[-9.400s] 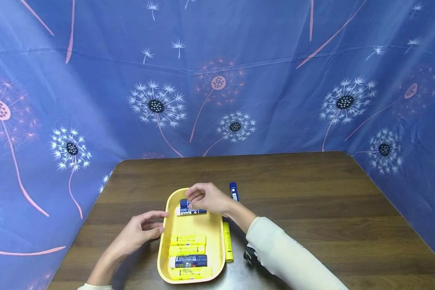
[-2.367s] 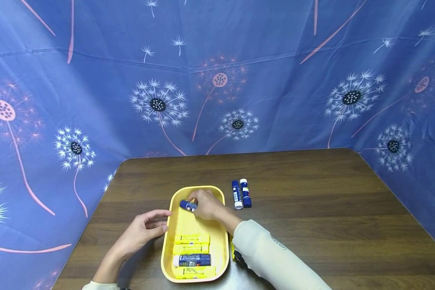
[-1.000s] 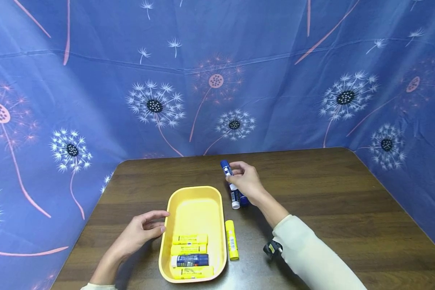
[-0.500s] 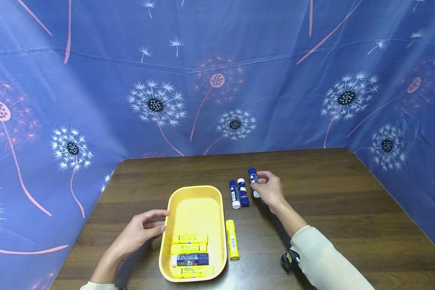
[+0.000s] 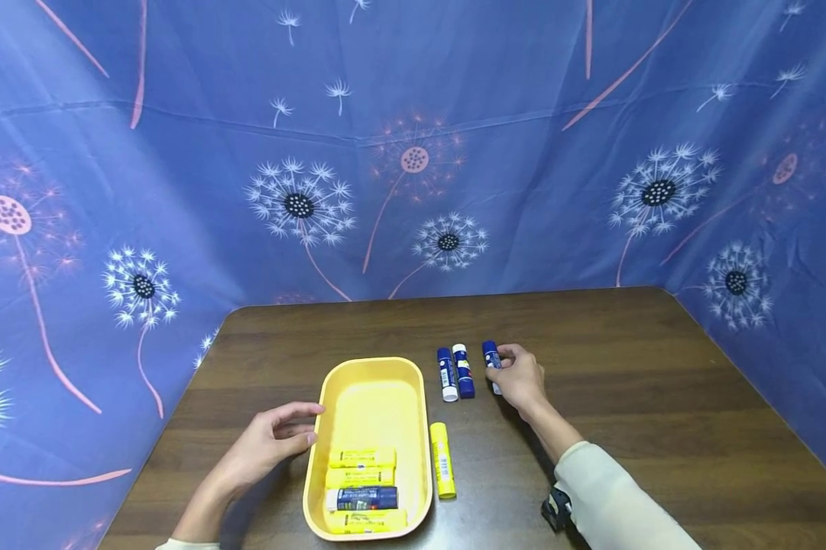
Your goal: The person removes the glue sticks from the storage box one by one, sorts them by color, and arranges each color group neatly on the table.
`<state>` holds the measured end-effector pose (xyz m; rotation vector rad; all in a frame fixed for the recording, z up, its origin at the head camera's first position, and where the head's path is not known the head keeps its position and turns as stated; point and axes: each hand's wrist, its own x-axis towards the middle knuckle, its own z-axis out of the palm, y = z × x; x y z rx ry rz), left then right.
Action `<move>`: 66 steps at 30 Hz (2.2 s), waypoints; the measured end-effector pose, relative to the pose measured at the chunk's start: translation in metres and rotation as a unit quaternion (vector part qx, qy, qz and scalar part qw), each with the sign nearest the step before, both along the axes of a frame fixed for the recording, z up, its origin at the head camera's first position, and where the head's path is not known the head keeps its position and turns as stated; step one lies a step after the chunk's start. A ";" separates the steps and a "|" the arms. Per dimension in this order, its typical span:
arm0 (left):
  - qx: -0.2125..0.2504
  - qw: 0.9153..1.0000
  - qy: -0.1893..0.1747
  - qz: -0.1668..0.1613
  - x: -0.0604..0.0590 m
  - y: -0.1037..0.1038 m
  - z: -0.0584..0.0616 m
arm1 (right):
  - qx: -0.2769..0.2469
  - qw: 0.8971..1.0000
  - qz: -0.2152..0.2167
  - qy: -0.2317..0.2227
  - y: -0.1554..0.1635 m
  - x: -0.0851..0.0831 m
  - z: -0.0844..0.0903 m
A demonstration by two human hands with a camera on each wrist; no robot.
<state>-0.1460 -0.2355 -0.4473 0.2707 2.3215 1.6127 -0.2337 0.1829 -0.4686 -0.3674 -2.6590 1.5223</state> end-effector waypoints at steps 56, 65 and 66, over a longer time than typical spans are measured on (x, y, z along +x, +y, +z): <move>0.004 1.000 0.016 -0.006 -0.005 -0.001 -0.003 | -0.238 0.893 0.379 -0.057 -0.078 0.018 0.085; 0.003 1.000 0.016 -0.009 -0.005 -0.001 -0.002 | -0.202 0.872 0.431 -0.114 -0.122 0.028 0.066; 0.003 1.000 0.017 -0.011 -0.005 -0.001 -0.002 | -0.197 0.870 0.436 -0.118 -0.126 0.028 0.063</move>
